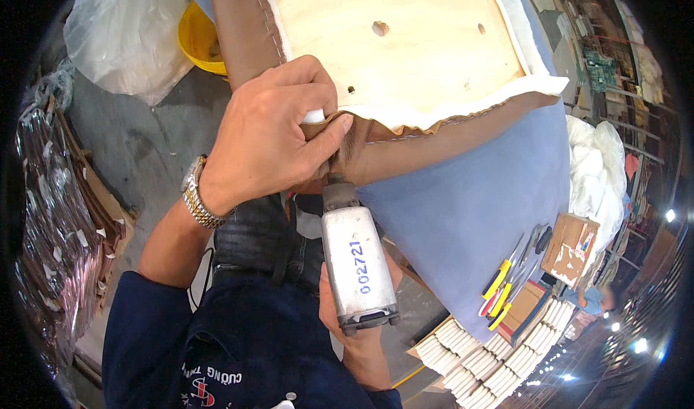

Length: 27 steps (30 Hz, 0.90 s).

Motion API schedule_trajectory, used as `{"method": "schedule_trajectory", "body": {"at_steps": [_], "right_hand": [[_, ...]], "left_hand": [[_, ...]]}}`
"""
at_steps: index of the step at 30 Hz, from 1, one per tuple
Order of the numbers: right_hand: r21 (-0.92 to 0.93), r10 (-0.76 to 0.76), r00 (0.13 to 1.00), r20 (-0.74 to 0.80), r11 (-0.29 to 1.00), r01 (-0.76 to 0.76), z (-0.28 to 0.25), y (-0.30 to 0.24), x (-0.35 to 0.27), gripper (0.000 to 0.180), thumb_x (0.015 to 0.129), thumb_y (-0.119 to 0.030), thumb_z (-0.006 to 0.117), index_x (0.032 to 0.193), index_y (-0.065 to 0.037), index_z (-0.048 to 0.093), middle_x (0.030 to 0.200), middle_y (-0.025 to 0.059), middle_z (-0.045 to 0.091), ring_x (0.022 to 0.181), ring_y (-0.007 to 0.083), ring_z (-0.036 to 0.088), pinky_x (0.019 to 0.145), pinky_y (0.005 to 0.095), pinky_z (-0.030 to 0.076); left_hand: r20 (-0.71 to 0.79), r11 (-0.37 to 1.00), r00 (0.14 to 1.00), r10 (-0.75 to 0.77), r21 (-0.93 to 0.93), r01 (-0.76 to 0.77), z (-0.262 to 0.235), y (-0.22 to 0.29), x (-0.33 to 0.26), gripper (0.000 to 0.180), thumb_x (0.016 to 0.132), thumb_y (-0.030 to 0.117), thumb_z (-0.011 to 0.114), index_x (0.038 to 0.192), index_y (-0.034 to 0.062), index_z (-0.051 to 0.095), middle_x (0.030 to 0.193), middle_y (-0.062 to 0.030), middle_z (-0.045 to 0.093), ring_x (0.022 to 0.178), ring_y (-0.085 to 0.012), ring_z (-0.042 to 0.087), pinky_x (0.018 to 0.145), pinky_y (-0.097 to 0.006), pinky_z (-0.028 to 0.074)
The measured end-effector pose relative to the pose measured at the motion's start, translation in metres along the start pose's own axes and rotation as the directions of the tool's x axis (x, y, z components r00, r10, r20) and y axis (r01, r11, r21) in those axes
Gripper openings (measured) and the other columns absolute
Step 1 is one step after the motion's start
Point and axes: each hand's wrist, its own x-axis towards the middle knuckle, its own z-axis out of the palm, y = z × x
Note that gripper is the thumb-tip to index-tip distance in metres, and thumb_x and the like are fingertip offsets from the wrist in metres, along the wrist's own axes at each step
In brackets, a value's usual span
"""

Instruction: The person staples white foam padding to a brown seat cushion using a pneumatic staple gun, then trims excess foam with a yellow utility knife. The person repeatedly pulls, staples, and cuts the foam along the cushion edges to fit the shape.

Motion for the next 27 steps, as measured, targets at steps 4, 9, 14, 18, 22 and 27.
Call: {"method": "schedule_trajectory", "body": {"at_steps": [4, 9, 14, 18, 22, 27], "right_hand": [[0.036, 0.105, 0.994, 0.022, 0.994, -0.106, 0.004, -0.003, -0.001, 0.066, 0.082, -0.001, 0.081, 0.141, 0.003, 0.050, 0.134, 0.0205, 0.050, 0.123, 0.0337, 0.059, 0.100, 0.0397, 0.051], [-0.079, 0.065, 0.997, 0.034, 0.995, -0.062, -0.004, -0.014, 0.016, 0.068, 0.080, -0.001, 0.082, 0.140, 0.003, 0.051, 0.132, 0.0198, 0.053, 0.122, 0.0317, 0.061, 0.100, 0.0374, 0.051], [0.046, 0.017, 1.000, -0.003, 0.999, -0.016, -0.014, -0.022, 0.037, 0.056, 0.083, -0.005, 0.081, 0.134, 0.002, 0.059, 0.125, 0.0166, 0.063, 0.111, 0.0267, 0.068, 0.093, 0.0351, 0.054], [0.067, 0.077, 0.995, 0.067, 0.994, -0.081, -0.027, -0.025, 0.053, 0.036, 0.089, -0.002, 0.078, 0.123, 0.003, 0.068, 0.114, 0.0139, 0.075, 0.103, 0.0221, 0.073, 0.090, 0.0346, 0.055], [0.043, -0.047, 0.997, 0.067, 0.998, 0.045, -0.025, -0.005, 0.064, 0.024, 0.091, 0.002, 0.074, 0.115, 0.005, 0.071, 0.104, 0.0107, 0.076, 0.093, 0.0177, 0.072, 0.084, 0.0329, 0.057], [0.268, 0.017, 0.999, -0.036, 0.963, -0.007, -0.017, 0.009, 0.030, 0.029, 0.084, -0.002, 0.080, 0.110, 0.003, 0.069, 0.105, 0.0190, 0.069, 0.088, 0.0344, 0.072, 0.078, 0.0380, 0.055]], "left_hand": [[0.012, 1.000, 1.000, 0.008, 0.019, -0.008, -0.001, -0.003, 0.001, 0.016, 0.083, 0.014, 0.078, 0.080, 0.0022, 0.068, 0.083, -0.0092, 0.063, 0.074, -0.0296, 0.065, 0.066, -0.038, 0.052], [0.013, 1.000, 1.000, 0.001, -0.024, 0.000, -0.003, -0.002, 0.001, 0.017, 0.083, 0.014, 0.079, 0.079, 0.0021, 0.067, 0.083, -0.0085, 0.063, 0.071, -0.0275, 0.064, 0.064, -0.037, 0.050], [0.026, 0.993, 0.999, -0.019, -0.115, 0.022, -0.006, -0.001, -0.001, 0.021, 0.083, 0.017, 0.077, 0.074, 0.0008, 0.067, 0.082, -0.0100, 0.063, 0.071, -0.0313, 0.063, 0.065, -0.041, 0.051], [0.036, 0.983, 0.999, 0.020, -0.184, -0.013, -0.006, -0.005, -0.007, 0.019, 0.082, 0.013, 0.078, 0.074, 0.0014, 0.065, 0.082, -0.0082, 0.064, 0.071, -0.0245, 0.064, 0.064, -0.035, 0.050], [0.041, 0.993, 0.998, 0.037, -0.115, -0.032, -0.007, -0.005, -0.002, 0.018, 0.082, 0.015, 0.076, 0.080, -0.0010, 0.068, 0.083, -0.0095, 0.065, 0.072, -0.0254, 0.065, 0.065, -0.033, 0.051], [0.059, 0.999, 0.997, 0.049, -0.014, -0.048, -0.008, -0.006, 0.007, 0.029, 0.082, 0.026, 0.076, 0.088, -0.0022, 0.071, 0.091, -0.0136, 0.068, 0.077, -0.0300, 0.068, 0.072, -0.037, 0.054]]}}
